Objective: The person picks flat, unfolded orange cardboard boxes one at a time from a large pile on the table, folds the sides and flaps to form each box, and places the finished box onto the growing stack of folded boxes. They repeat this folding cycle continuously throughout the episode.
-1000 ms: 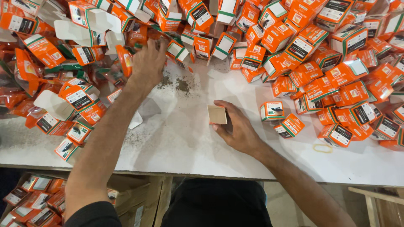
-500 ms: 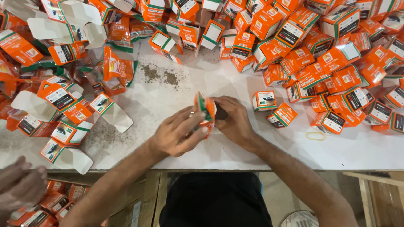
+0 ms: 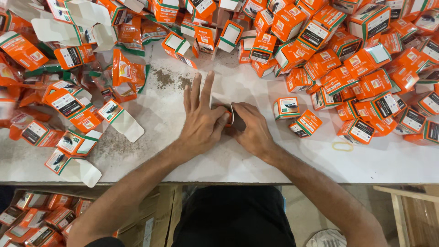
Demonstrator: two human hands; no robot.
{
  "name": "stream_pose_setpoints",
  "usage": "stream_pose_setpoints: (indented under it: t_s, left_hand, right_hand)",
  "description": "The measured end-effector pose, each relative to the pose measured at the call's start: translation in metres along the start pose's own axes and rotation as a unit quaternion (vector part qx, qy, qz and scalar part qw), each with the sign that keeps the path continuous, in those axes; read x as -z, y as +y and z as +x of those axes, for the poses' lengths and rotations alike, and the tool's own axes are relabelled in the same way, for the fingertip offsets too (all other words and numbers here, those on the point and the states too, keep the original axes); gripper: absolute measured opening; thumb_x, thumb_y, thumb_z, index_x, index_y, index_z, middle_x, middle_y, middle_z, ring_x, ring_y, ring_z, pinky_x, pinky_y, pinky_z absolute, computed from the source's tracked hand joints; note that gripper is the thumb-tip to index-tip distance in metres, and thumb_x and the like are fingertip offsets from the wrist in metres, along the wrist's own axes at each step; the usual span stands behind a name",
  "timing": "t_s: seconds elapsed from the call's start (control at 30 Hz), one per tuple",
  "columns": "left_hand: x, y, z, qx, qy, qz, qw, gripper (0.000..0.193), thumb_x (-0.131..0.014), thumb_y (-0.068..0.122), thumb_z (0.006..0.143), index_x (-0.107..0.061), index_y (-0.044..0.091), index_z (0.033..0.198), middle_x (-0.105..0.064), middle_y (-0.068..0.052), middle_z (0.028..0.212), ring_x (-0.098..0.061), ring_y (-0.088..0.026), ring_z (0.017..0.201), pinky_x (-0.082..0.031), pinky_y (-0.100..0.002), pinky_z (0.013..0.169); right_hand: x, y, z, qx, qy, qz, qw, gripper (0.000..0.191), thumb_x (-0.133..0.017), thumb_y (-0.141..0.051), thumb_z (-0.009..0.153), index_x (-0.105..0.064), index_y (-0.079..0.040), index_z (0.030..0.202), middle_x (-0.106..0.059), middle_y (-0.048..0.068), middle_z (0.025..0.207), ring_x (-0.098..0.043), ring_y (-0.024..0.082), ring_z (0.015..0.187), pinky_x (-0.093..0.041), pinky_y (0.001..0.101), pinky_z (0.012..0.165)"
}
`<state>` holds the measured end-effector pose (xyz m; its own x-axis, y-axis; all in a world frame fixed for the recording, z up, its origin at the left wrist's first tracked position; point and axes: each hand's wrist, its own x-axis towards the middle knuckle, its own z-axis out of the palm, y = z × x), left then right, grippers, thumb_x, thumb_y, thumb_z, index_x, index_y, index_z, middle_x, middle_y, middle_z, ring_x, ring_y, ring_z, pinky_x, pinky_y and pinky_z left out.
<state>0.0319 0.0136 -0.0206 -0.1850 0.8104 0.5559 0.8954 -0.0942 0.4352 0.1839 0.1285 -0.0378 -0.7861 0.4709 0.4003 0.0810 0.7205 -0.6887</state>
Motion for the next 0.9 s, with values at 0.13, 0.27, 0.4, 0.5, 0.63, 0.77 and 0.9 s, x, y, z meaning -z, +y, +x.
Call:
stream_pose_setpoints:
  t_s: [0.13, 0.27, 0.4, 0.5, 0.63, 0.77, 0.9]
  left_hand:
    - [-0.01, -0.005, -0.006, 0.202, 0.05, -0.208, 0.956, 0.04, -0.079, 0.007, 0.083, -0.057, 0.002, 0.115, -0.042, -0.024, 0.148, -0.05, -0.038, 0.106, -0.049, -0.046, 0.085]
    - [-0.023, -0.02, -0.007, 0.297, -0.001, -0.3, 0.906, 0.052, -0.076, 0.009, 0.086, -0.047, 0.0, 0.127, -0.071, -0.016, 0.101, -0.061, -0.017, 0.066, -0.049, -0.031, 0.056]
    - [-0.033, -0.029, 0.005, 0.31, -0.017, -0.388, 0.868, 0.026, -0.068, 0.007, 0.09, -0.049, -0.003, 0.104, -0.069, -0.009, 0.085, -0.071, -0.01, 0.068, -0.059, -0.028, 0.056]
    - [-0.021, -0.032, 0.008, 0.254, -0.065, -0.388, 0.884, 0.024, -0.065, 0.004, 0.089, -0.051, 0.0, 0.108, -0.065, -0.01, 0.083, -0.065, -0.009, 0.066, -0.054, -0.027, 0.055]
    - [0.005, -0.041, 0.005, 0.354, -0.155, -0.618, 0.685, 0.023, -0.059, 0.006, 0.083, -0.062, 0.0, 0.106, -0.069, -0.009, 0.083, -0.064, -0.012, 0.061, -0.058, -0.029, 0.059]
    - [0.004, -0.049, 0.015, 0.367, -0.125, -0.56, 0.732, 0.01, -0.069, 0.006, 0.093, -0.064, -0.001, 0.098, -0.069, -0.007, 0.082, -0.061, -0.011, 0.059, -0.055, -0.029, 0.054]
    - [-0.009, -0.044, 0.021, 0.314, -0.157, -0.46, 0.815, 0.016, -0.073, 0.005, 0.089, -0.064, -0.003, 0.1, -0.069, -0.009, 0.085, -0.066, -0.014, 0.069, -0.054, -0.03, 0.059]
  right_hand:
    - [-0.002, 0.003, -0.001, 0.026, 0.016, -0.033, 0.999, 0.066, -0.091, -0.014, 0.071, -0.06, 0.0, 0.127, -0.066, 0.02, 0.123, -0.063, 0.039, 0.116, -0.052, 0.0463, 0.098]
    - [-0.006, 0.006, -0.006, -0.047, 0.009, 0.02, 0.999, 0.074, -0.091, -0.011, 0.075, -0.051, -0.003, 0.137, -0.067, 0.017, 0.124, -0.063, 0.039, 0.117, -0.05, 0.0464, 0.097]
    - [-0.008, 0.007, -0.007, -0.011, 0.01, -0.007, 1.0, 0.068, -0.089, -0.008, 0.077, -0.054, -0.008, 0.135, -0.068, 0.014, 0.123, -0.065, 0.036, 0.117, -0.053, 0.0442, 0.099]
    - [-0.007, 0.008, -0.009, 0.056, 0.016, -0.065, 0.996, 0.066, -0.087, -0.005, 0.073, -0.06, -0.007, 0.134, -0.068, 0.016, 0.126, -0.064, 0.038, 0.119, -0.052, 0.0461, 0.101]
    - [-0.005, 0.009, -0.009, 0.071, 0.032, -0.072, 0.994, 0.056, -0.088, -0.011, 0.078, -0.065, -0.007, 0.129, -0.068, 0.016, 0.126, -0.065, 0.036, 0.117, -0.053, 0.045, 0.1]
    - [-0.005, 0.008, -0.007, 0.065, 0.014, -0.084, 0.994, 0.056, -0.086, -0.01, 0.076, -0.064, -0.006, 0.127, -0.069, 0.018, 0.126, -0.065, 0.039, 0.118, -0.053, 0.0469, 0.1]
    - [-0.003, 0.004, -0.005, 0.036, 0.015, -0.061, 0.997, 0.051, -0.09, -0.015, 0.078, -0.06, -0.006, 0.119, -0.07, 0.015, 0.121, -0.066, 0.039, 0.116, -0.053, 0.048, 0.097]
